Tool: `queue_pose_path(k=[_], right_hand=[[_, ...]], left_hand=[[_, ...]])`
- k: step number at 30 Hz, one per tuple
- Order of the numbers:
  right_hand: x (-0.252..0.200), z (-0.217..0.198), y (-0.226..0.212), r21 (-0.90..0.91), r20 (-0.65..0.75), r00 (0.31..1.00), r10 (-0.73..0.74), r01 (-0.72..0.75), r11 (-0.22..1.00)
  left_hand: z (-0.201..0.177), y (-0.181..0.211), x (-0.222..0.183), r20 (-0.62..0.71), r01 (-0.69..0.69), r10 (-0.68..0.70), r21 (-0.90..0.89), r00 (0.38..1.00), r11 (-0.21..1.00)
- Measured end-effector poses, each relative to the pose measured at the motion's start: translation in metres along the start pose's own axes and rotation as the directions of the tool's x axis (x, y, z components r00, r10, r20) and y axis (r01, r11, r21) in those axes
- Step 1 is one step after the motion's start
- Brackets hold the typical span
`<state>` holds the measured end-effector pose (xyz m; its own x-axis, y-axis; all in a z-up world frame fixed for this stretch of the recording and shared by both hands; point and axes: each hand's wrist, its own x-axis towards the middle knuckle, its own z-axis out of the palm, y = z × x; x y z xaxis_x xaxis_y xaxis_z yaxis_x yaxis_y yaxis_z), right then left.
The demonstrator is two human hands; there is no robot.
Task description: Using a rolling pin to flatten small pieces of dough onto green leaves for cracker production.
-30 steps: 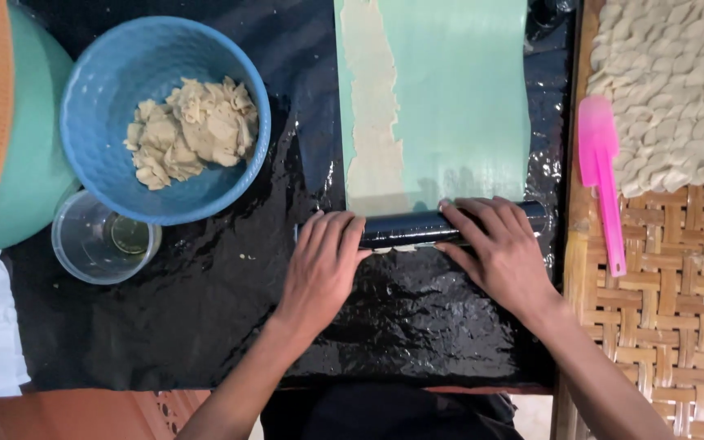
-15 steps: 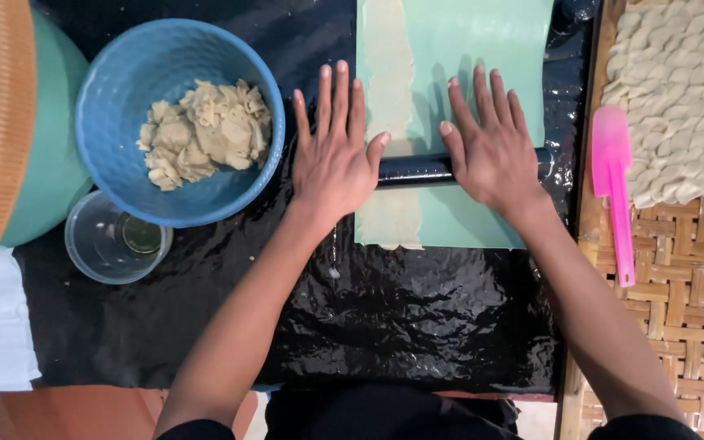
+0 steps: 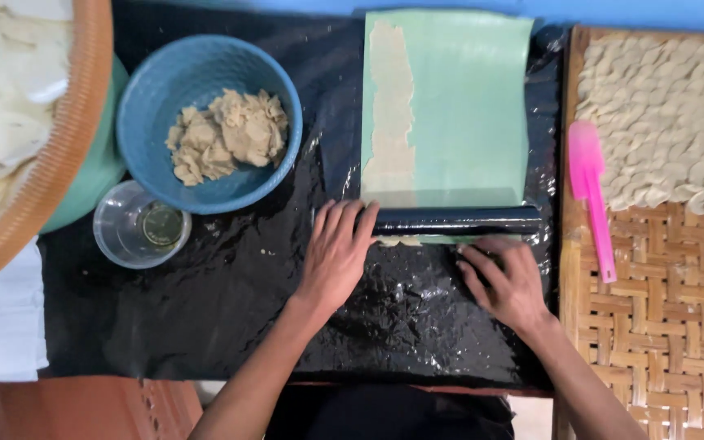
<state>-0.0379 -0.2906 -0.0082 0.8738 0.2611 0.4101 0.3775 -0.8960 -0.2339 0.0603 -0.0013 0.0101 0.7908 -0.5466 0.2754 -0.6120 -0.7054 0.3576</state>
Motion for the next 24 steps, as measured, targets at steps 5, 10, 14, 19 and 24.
queue_pose_path(k=[5,10,14,19,24], right_hand=[[-0.001,0.007,0.011,-0.079,0.063,0.998,-0.021,0.026,0.996],[-0.016,-0.019,-0.02,-0.073,0.135,0.99,-0.028,0.038,0.997],[-0.02,-0.037,-0.038,0.038,0.175,0.985,0.002,-0.009,0.999],[0.027,-0.036,-0.045,0.096,0.073,0.991,0.112,-0.118,0.988],[0.053,-0.001,-0.03,-0.143,0.243,0.96,0.14,-0.108,0.984]], left_hand=[[-0.009,-0.001,0.006,-0.016,-0.073,0.072,-0.014,0.997,0.997],[-0.03,0.012,-0.008,0.036,-0.084,0.085,-0.029,0.996,0.996],[-0.028,0.019,-0.022,0.075,-0.068,0.075,-0.083,0.994,0.994],[0.003,0.025,-0.035,0.016,-0.013,0.013,-0.007,1.0,1.0],[0.012,0.028,-0.011,-0.004,0.071,-0.072,-0.042,0.997,0.997]])
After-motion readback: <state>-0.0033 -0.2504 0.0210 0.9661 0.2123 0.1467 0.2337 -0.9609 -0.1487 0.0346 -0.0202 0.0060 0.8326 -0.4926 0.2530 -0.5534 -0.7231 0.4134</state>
